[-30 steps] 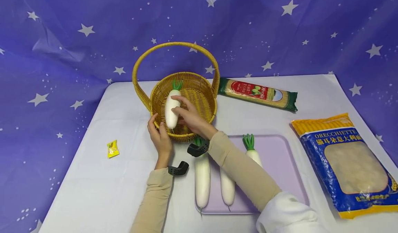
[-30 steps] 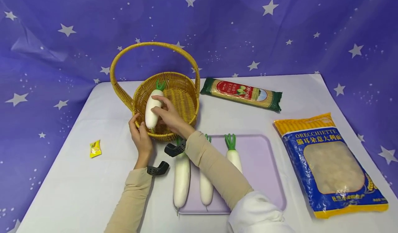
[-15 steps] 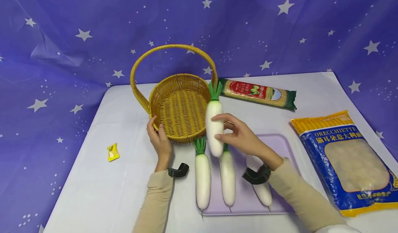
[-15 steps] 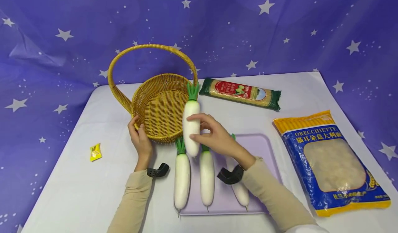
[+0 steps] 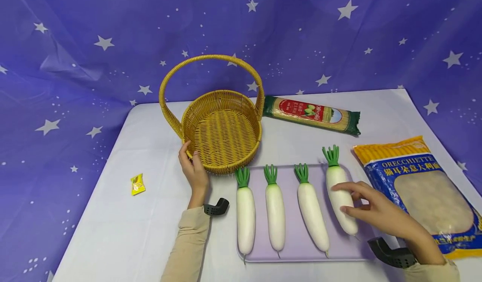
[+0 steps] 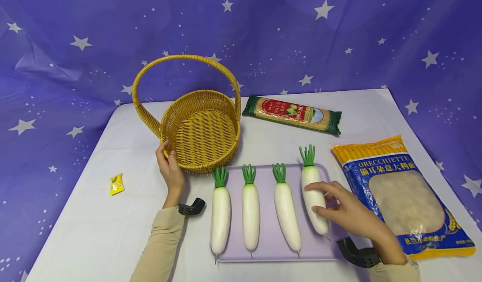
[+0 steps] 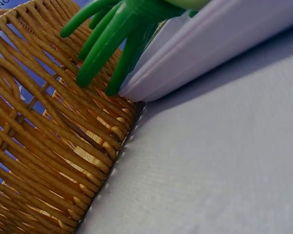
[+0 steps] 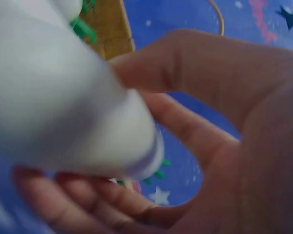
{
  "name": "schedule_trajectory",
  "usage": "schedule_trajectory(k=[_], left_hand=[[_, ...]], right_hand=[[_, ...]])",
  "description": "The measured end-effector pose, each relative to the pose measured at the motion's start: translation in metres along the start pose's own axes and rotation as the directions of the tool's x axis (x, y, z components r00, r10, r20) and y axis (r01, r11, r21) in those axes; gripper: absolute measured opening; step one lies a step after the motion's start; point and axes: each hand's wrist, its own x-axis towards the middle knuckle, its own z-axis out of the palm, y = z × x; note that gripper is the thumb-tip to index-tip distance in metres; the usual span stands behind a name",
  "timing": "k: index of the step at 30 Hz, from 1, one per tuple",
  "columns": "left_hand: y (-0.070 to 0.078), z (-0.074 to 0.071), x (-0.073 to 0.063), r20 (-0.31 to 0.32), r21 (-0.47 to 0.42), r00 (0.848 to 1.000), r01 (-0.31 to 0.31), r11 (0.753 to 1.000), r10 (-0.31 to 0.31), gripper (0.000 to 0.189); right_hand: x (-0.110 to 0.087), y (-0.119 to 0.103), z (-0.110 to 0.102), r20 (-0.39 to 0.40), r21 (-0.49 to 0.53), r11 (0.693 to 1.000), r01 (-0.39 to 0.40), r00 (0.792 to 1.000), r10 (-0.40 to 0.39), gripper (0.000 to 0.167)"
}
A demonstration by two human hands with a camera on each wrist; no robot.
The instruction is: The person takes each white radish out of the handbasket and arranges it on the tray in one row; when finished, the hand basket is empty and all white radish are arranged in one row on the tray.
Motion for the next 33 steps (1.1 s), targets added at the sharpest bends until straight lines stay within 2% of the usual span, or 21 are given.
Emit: schedule_trajectory(k=[7,13,16,22,28,33], left_hand=[[0.001,0.000,0.000,-0.002,0.002,1.000,-0.004,1.000,0.004,0.037],[0.002,0.000,0.000,0.001,0.003,1.000,-0.009,1.000,0.009,0.038],[0.002,0.000,0.000,0.000,0.007,1.000,-0.008,1.000,0.008,0.037],[0.003,0.000,-0.001,0.001,0.000,1.000,-0.008,1.000,0.008,0.038],[0.002,-0.001,-0.001,0.005,0.005,1.000,-0.005,1.000,0.005,0.037],[0.002,-0.001,-0.001,0.003,0.002,1.000,-0.001,1.000,0.001,0.037]], right_hand=[[-0.020,0.017,0.005,0.016,-0.044,0.995,-0.087,0.996,0.088,0.042],[-0.026,0.014,0.004,0.067,-0.128,0.970,-0.208,0.974,0.217,0.043],[-0.028,0.013,0.002,0.098,-0.157,0.965,-0.210,0.969,0.227,0.044],[-0.033,0.010,0.003,0.093,-0.234,0.950,-0.207,0.968,0.234,0.043],[-0.035,0.003,0.003,0.060,-0.302,0.916,-0.263,0.954,0.294,0.040],[-0.034,0.000,0.002,0.068,-0.312,0.903,-0.295,0.941,0.331,0.043]])
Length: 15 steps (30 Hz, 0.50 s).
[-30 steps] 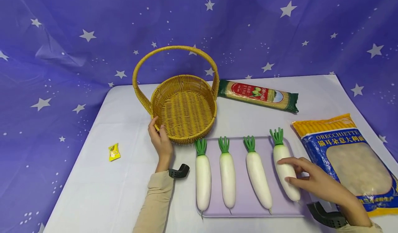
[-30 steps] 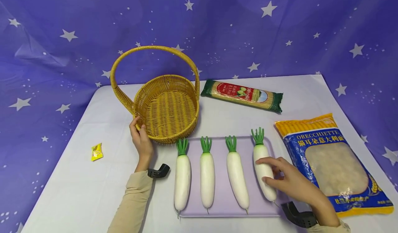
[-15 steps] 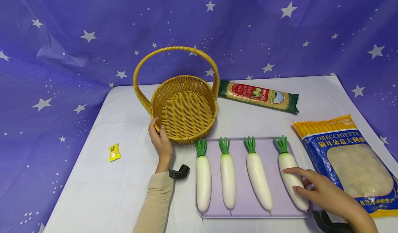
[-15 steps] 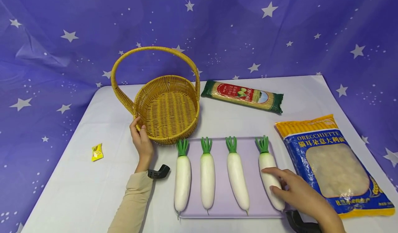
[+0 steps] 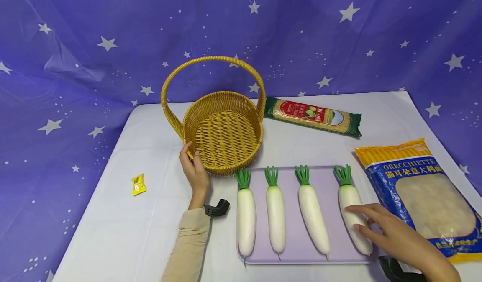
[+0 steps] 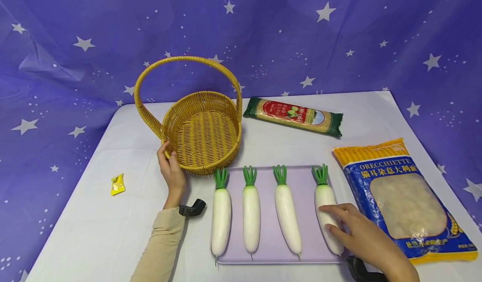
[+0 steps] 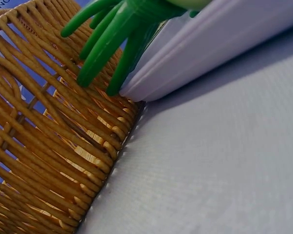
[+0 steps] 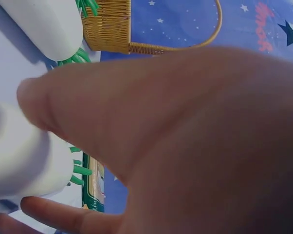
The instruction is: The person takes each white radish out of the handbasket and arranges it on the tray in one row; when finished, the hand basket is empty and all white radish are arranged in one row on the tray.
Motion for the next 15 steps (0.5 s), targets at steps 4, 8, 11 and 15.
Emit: schedule_trajectory(k=[4,8,11,15], left_hand=[[0.017,0.000,-0.002,-0.003,-0.008,1.000,0.002,1.000,-0.002,0.036],[0.032,0.000,-0.002,0.002,-0.024,1.000,-0.001,1.000,0.001,0.036],[0.020,0.000,0.000,0.006,-0.005,1.000,0.003,1.000,-0.003,0.036],[0.004,-0.001,0.002,0.012,0.026,1.000,-0.002,1.000,0.001,0.038]], right_hand=[[0.002,-0.007,-0.005,-0.107,-0.012,1.000,0.023,0.994,-0.024,0.038],[0.007,-0.019,-0.010,-0.275,0.001,0.999,0.046,0.960,-0.044,0.035],[0.011,-0.028,-0.011,-0.382,0.021,0.997,0.076,0.922,-0.062,0.036],[0.018,-0.042,-0.007,-0.482,0.064,0.988,0.144,0.871,-0.095,0.033]])
